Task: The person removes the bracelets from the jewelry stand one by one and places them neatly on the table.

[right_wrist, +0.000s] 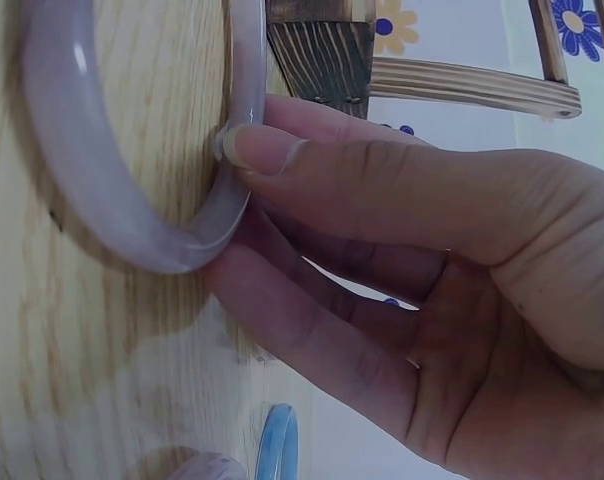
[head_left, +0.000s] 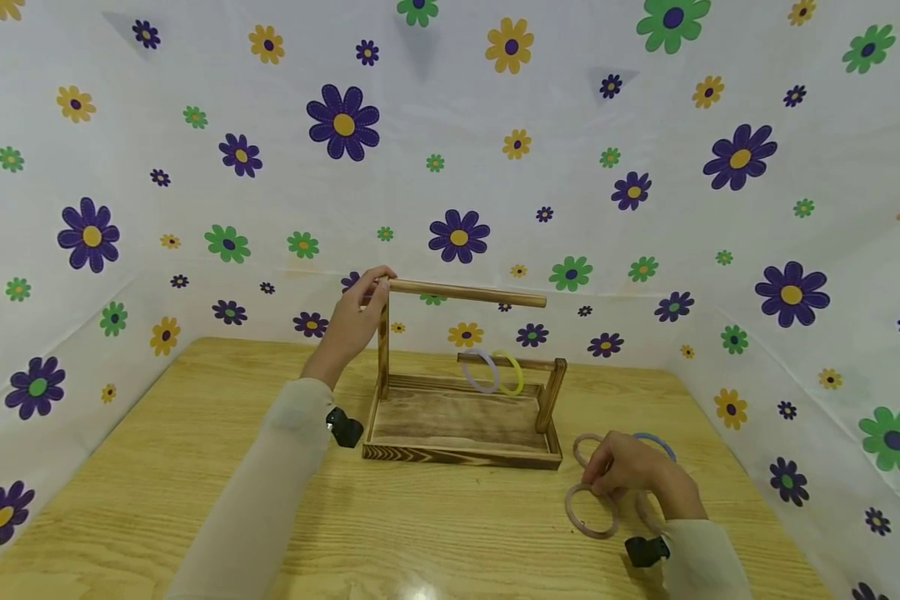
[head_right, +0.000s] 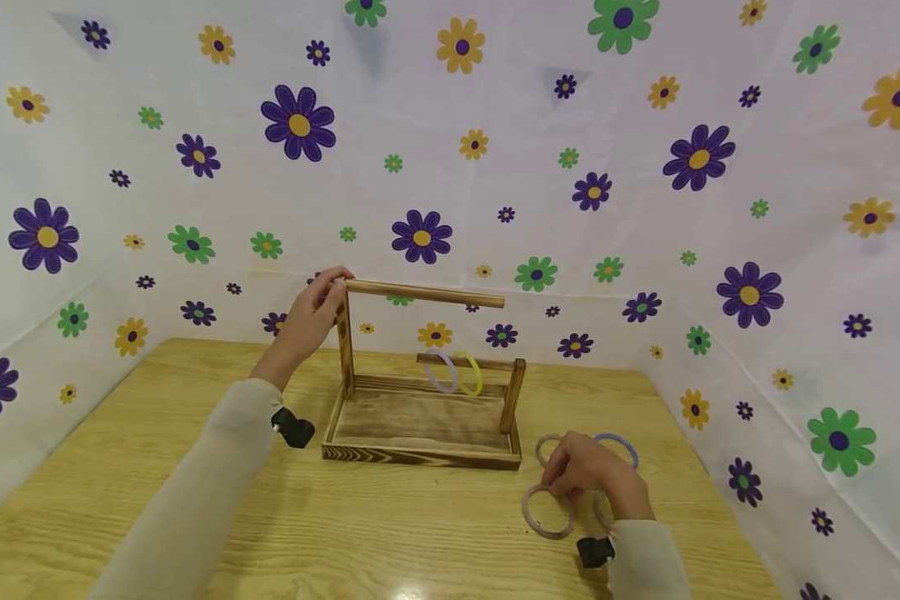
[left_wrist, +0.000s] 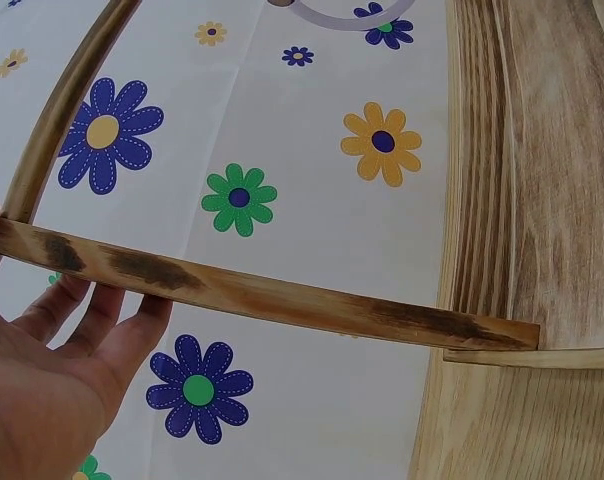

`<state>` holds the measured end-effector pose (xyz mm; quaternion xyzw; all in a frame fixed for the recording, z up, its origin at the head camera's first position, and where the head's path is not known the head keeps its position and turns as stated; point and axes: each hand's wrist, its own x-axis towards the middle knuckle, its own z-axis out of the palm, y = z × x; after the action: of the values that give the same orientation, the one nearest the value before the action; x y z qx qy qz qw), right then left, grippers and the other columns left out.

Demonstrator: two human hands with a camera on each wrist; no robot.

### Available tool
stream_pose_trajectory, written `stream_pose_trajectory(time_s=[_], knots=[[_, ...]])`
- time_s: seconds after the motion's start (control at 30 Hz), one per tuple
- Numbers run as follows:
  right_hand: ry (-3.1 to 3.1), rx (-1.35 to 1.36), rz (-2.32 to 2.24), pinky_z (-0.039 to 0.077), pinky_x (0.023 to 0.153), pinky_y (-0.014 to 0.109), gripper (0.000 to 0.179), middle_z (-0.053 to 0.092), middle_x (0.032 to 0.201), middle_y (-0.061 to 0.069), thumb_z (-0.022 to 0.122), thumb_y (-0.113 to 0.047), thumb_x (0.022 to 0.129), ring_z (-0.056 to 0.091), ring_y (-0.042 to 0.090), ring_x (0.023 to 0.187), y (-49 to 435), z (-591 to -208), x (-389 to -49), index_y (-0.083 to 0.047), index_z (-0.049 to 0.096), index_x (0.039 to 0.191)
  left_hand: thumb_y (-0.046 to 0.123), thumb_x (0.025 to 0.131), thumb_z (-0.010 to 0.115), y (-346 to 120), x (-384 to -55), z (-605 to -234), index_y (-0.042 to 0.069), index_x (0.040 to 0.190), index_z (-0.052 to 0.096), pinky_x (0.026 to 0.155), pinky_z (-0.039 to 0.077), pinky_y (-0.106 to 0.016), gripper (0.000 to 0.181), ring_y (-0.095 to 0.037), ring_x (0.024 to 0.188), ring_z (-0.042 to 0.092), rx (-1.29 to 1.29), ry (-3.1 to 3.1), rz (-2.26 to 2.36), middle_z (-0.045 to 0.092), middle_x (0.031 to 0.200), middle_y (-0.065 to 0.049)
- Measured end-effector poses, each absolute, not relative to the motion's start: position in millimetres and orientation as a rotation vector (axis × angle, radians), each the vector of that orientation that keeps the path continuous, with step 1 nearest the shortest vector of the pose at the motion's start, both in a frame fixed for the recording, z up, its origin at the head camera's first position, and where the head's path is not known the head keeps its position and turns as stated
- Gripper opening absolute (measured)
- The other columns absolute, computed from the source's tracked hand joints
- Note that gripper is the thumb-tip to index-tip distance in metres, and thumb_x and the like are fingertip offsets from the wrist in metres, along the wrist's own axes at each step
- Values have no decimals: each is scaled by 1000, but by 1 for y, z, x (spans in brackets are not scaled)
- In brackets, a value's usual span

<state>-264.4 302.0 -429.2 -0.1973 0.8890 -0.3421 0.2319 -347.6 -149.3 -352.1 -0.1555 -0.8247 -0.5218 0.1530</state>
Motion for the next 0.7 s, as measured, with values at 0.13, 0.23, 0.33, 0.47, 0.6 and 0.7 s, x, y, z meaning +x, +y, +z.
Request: stream_pose_trajectory(time_s=[0.13,0.23,0.33,0.47,0.6,0.7], knots=[[2459,-544,-943,62,64,35,8,77,84,17,78,8,83,72,20,73,302,-431,-264,6,80,90,45,112,35,-150,-348,-352,29,143,50,87,44,-45,38,-32,113,59,-448,-2367,-1487,57,113,-13],[2464,-533,-952,62,64,35,8,77,84,17,79,8,82,72,19,73,302,-431,-264,6,79,90,46,112,35,-149,-348,-352,29,143,50,86,44,-45,38,-32,113,59,-445,-2370,-1482,56,113,-12],[2468,-521,-961,62,64,35,9,77,85,17,80,9,81,72,19,73,302,-432,-264,7,79,89,46,112,35,-149,-348,-352,29,142,50,85,43,-44,38,-31,110,59,-444,-2370,-1485,55,111,-11],[2473,-516,-958,62,64,35,9,77,85,18,80,9,81,72,19,73,302,-432,-264,6,79,89,46,112,35,-149,-348,-352,30,142,50,83,44,-43,37,-30,107,58,-444,-2369,-1492,55,112,-14],[2474,-508,-955,62,64,36,9,78,85,18,80,8,81,73,20,74,302,-432,-264,6,80,89,46,112,35,-149,-348,-352,30,142,50,81,43,-42,38,-29,104,56,-441,-2373,-1481,56,112,-13],[2473,-507,-955,62,65,36,9,78,85,17,80,8,81,73,20,74,302,-432,-264,5,80,89,46,112,34,-149,-347,-352,30,142,50,80,43,-42,37,-29,103,55,-438,-2377,-1475,55,111,-10]])
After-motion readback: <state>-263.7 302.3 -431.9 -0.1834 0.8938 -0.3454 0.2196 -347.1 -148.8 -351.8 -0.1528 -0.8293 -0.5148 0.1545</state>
